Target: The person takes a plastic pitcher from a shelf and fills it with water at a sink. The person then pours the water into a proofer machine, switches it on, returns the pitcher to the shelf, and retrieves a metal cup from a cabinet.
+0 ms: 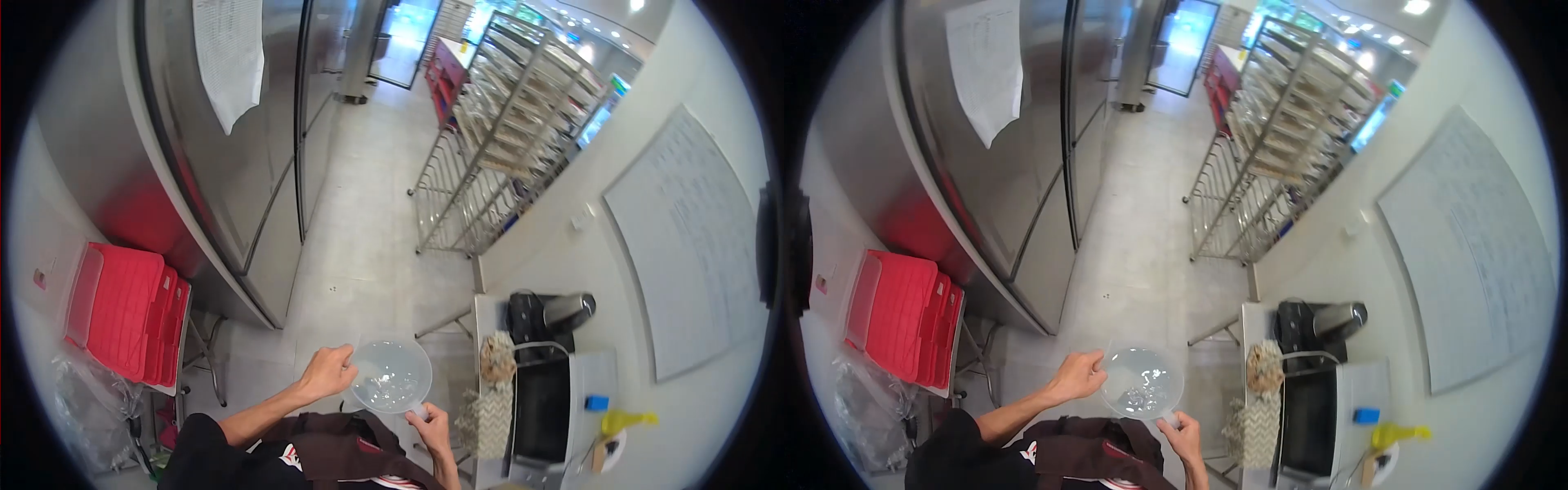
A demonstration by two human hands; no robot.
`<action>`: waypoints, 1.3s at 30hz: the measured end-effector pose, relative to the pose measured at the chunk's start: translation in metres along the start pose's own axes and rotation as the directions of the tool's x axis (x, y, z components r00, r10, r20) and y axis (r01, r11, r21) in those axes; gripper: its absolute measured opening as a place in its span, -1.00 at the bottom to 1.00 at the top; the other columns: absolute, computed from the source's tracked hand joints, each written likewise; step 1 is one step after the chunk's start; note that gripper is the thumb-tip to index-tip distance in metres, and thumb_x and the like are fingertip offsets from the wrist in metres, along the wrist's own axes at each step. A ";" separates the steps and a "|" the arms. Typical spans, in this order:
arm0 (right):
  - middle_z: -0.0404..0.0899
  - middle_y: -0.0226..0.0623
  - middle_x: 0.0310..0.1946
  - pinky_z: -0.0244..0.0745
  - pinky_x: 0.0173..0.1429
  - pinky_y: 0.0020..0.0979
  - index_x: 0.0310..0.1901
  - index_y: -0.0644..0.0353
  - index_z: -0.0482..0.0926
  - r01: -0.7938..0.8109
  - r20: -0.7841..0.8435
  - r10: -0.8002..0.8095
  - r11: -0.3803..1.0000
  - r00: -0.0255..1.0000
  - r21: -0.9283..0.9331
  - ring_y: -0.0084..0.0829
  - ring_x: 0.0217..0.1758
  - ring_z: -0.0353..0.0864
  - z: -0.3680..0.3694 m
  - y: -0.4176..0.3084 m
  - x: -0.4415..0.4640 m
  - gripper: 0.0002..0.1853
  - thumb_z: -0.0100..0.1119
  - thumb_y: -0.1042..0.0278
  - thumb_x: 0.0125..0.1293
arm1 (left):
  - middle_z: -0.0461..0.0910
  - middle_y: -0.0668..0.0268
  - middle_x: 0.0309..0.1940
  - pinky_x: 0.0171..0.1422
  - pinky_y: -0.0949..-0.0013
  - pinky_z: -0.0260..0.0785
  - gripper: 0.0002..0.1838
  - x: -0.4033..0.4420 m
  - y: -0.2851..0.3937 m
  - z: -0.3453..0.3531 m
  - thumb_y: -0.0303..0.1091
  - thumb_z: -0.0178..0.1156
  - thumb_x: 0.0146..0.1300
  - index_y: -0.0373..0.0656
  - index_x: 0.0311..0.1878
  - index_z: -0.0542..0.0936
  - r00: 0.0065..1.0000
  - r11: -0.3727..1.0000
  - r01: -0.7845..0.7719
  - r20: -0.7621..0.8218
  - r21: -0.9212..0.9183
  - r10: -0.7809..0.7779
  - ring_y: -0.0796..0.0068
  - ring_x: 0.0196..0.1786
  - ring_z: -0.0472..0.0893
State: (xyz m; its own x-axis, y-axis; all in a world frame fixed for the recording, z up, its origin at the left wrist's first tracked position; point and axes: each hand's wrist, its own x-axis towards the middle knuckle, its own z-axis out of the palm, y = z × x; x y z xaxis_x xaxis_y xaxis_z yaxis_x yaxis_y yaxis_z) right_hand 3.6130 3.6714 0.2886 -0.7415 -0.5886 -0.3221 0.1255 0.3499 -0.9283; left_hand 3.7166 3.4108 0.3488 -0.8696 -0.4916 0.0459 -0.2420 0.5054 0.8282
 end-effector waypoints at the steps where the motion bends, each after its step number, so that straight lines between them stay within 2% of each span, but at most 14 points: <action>1: 0.49 -0.51 -0.62 0.20 -0.43 -0.62 -0.53 0.23 0.53 0.019 0.042 -0.018 1.000 0.999 -0.020 -0.72 -0.54 0.35 -0.007 -0.011 0.030 -0.86 0.29 0.40 0.04 | 0.39 -0.02 -0.70 -0.52 0.14 0.24 -0.82 0.021 -0.003 -0.001 -0.39 0.09 -0.08 -0.30 -0.54 0.33 0.998 1.000 0.006 -0.066 -0.006 -0.007 -0.01 -0.62 0.43; 3: 0.46 -0.53 -0.63 0.18 -0.45 -0.61 -0.55 0.23 0.51 0.016 0.098 -0.014 1.000 0.995 -0.015 -0.73 -0.55 0.32 -0.014 -0.037 0.087 -0.84 0.30 0.40 0.03 | 0.37 -0.02 -0.72 -0.53 0.15 0.23 -0.81 0.062 -0.004 -0.006 -0.39 0.09 -0.09 -0.30 -0.55 0.32 0.990 1.000 0.022 -0.140 -0.007 -0.023 0.01 -0.64 0.42; 6: 0.41 -0.57 -0.66 0.14 -0.49 -0.59 -0.60 0.22 0.46 0.033 0.176 -0.033 0.999 0.984 0.008 -0.74 -0.57 0.27 -0.012 -0.085 0.183 -0.79 0.32 0.38 0.01 | 0.40 -0.03 -0.70 -0.49 0.11 0.27 -0.83 0.131 -0.006 -0.025 -0.40 0.09 -0.08 -0.30 -0.54 0.35 0.963 0.984 0.178 -0.207 0.015 -0.171 -0.09 -0.58 0.44; 7: 0.41 -0.57 -0.66 0.14 -0.50 -0.59 -0.60 0.22 0.46 0.056 0.217 -0.053 0.998 0.975 -0.005 -0.74 -0.57 0.27 -0.013 -0.098 0.212 -0.79 0.31 0.38 0.00 | 0.40 -0.03 -0.70 -0.49 0.11 0.27 -0.83 0.152 -0.009 -0.030 -0.40 0.09 -0.08 -0.30 -0.54 0.35 0.960 0.984 0.180 -0.219 0.013 -0.173 -0.09 -0.58 0.44; 10: 0.40 -0.58 -0.67 0.13 -0.50 -0.59 -0.60 0.22 0.47 0.116 0.291 -0.104 0.993 0.951 -0.026 -0.75 -0.58 0.26 -0.011 -0.127 0.304 -0.79 0.31 0.38 0.00 | 0.39 -0.01 -0.71 -0.51 0.14 0.25 -0.83 0.223 -0.024 -0.045 -0.42 0.09 -0.09 -0.30 -0.56 0.34 0.925 0.975 0.222 -0.315 -0.006 -0.212 -0.06 -0.61 0.42; 13: 0.44 -0.54 -0.64 0.17 -0.45 -0.61 -0.52 0.23 0.54 0.118 0.344 -0.093 0.992 0.934 -0.052 -0.72 -0.55 0.33 -0.005 -0.150 0.394 -0.88 0.29 0.41 -0.02 | 0.35 -0.01 -0.74 -0.55 0.18 0.23 -0.82 0.300 -0.038 -0.064 -0.42 0.09 -0.10 -0.29 -0.59 0.31 0.907 0.970 0.242 -0.346 -0.035 -0.239 0.01 -0.65 0.41; 15: 0.44 -0.55 -0.64 0.17 -0.45 -0.61 -0.53 0.23 0.54 0.109 0.345 -0.084 0.993 0.935 -0.051 -0.72 -0.55 0.32 0.006 -0.164 0.453 -0.88 0.29 0.41 -0.03 | 0.33 0.00 -0.75 -0.56 0.21 0.22 -0.81 0.354 -0.054 -0.080 -0.42 0.09 -0.10 -0.29 -0.61 0.29 0.897 0.965 0.256 -0.359 -0.055 -0.258 0.05 -0.67 0.40; 22: 0.43 -0.56 -0.65 0.16 -0.46 -0.60 -0.56 0.21 0.52 0.033 0.250 -0.039 0.999 0.967 0.025 -0.73 -0.56 0.31 0.033 -0.255 0.623 -0.87 0.30 0.42 -0.04 | 0.40 -0.02 -0.71 -0.52 0.14 0.25 -0.82 0.555 -0.085 -0.141 -0.44 0.09 -0.10 -0.31 -0.60 0.31 0.919 0.974 0.227 -0.325 -0.025 -0.223 -0.03 -0.62 0.44; 25: 0.43 -0.55 -0.66 0.15 -0.48 -0.60 -0.60 0.20 0.49 0.087 0.237 -0.093 0.996 0.967 0.035 -0.73 -0.57 0.31 0.032 -0.278 0.705 -0.84 0.30 0.42 -0.04 | 0.36 -0.02 -0.73 -0.54 0.18 0.24 -0.82 0.644 -0.099 -0.157 -0.45 0.09 -0.12 -0.31 -0.61 0.30 0.927 0.978 0.208 -0.320 0.000 -0.197 -0.01 -0.64 0.43; 30: 0.42 -0.55 -0.66 0.13 -0.49 -0.60 -0.63 0.19 0.45 0.078 0.210 -0.098 0.992 0.973 0.102 -0.73 -0.58 0.30 0.027 -0.328 0.849 -0.81 0.30 0.44 -0.04 | 0.34 0.00 -0.75 -0.56 0.22 0.23 -0.83 0.798 -0.118 -0.174 -0.46 0.08 -0.14 -0.31 -0.61 0.29 0.931 0.977 0.211 -0.313 0.036 -0.189 0.05 -0.67 0.42; 34: 0.40 -0.56 -0.67 0.11 -0.49 -0.61 -0.63 0.21 0.45 0.075 0.250 -0.125 0.977 0.960 0.202 -0.73 -0.59 0.28 0.015 -0.364 0.978 -0.82 0.29 0.44 -0.06 | 0.33 0.02 -0.76 -0.57 0.25 0.22 -0.83 0.922 -0.126 -0.184 -0.46 0.08 -0.14 -0.32 -0.62 0.30 0.921 0.973 0.229 -0.331 0.041 -0.203 0.09 -0.68 0.40; 39: 0.40 -0.56 -0.67 0.11 -0.50 -0.61 -0.60 0.24 0.50 0.093 0.271 -0.140 0.980 0.952 0.178 -0.73 -0.59 0.28 0.004 -0.438 1.123 -0.87 0.25 0.43 -0.09 | 0.32 0.04 -0.77 -0.57 0.27 0.22 -0.83 1.075 -0.128 -0.209 -0.46 0.08 -0.14 -0.32 -0.62 0.30 0.899 0.958 0.287 -0.352 0.025 -0.260 0.11 -0.69 0.39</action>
State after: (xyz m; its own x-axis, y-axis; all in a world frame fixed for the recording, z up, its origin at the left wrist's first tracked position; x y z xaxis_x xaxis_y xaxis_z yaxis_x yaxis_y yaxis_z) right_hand 2.7284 2.8542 0.3323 -0.5448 -0.8071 -0.2275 0.1711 0.1586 -0.9724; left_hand 2.9025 2.6695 0.4091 -0.5671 -0.8233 0.0225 -0.4921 0.3606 0.7923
